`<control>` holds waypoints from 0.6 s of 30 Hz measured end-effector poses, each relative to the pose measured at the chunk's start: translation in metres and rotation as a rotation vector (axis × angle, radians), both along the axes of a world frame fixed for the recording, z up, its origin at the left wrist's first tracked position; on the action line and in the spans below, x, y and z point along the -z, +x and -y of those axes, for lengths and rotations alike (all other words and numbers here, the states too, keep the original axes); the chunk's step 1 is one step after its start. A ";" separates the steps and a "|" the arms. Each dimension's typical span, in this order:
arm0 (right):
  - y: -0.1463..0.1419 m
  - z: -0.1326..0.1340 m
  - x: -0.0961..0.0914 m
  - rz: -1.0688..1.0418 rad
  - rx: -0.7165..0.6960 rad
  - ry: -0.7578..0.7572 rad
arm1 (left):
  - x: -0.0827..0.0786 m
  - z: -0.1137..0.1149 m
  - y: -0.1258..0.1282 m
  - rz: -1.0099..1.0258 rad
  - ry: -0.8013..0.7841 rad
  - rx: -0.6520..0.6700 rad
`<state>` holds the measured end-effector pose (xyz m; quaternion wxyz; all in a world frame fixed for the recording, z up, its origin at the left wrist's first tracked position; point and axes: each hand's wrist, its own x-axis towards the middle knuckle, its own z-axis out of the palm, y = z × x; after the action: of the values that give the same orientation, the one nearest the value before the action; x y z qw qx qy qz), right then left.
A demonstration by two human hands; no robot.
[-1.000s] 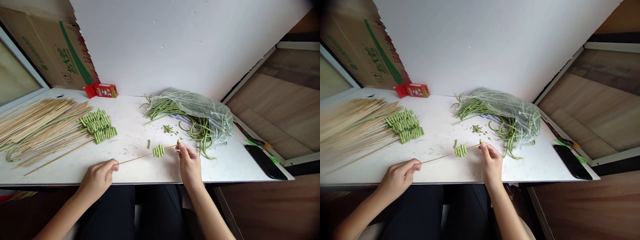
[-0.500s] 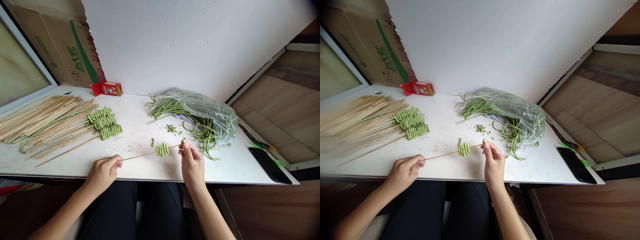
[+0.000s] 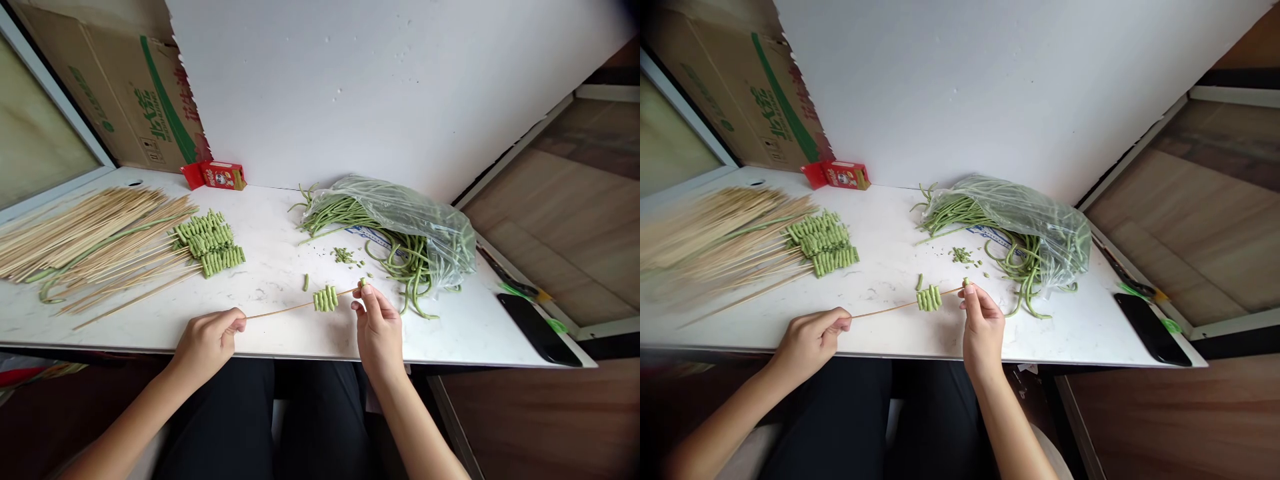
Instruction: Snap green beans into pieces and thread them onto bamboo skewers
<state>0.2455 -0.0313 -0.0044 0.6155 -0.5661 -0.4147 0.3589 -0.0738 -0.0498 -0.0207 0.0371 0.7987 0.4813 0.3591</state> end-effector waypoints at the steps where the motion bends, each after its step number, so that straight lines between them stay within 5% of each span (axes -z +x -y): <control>1: -0.003 0.001 -0.001 -0.011 0.014 0.001 | 0.000 0.000 0.000 0.000 -0.003 0.001; 13: -0.025 0.010 -0.005 -0.099 -0.069 -0.067 | -0.001 0.000 0.002 0.033 -0.043 -0.010; 18: -0.015 0.005 -0.011 0.098 -0.130 -0.029 | -0.004 0.000 0.003 0.095 -0.119 -0.085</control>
<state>0.2306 -0.0367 0.0067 0.5614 -0.5639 -0.4749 0.3759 -0.0712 -0.0501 -0.0167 0.0921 0.7561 0.5330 0.3685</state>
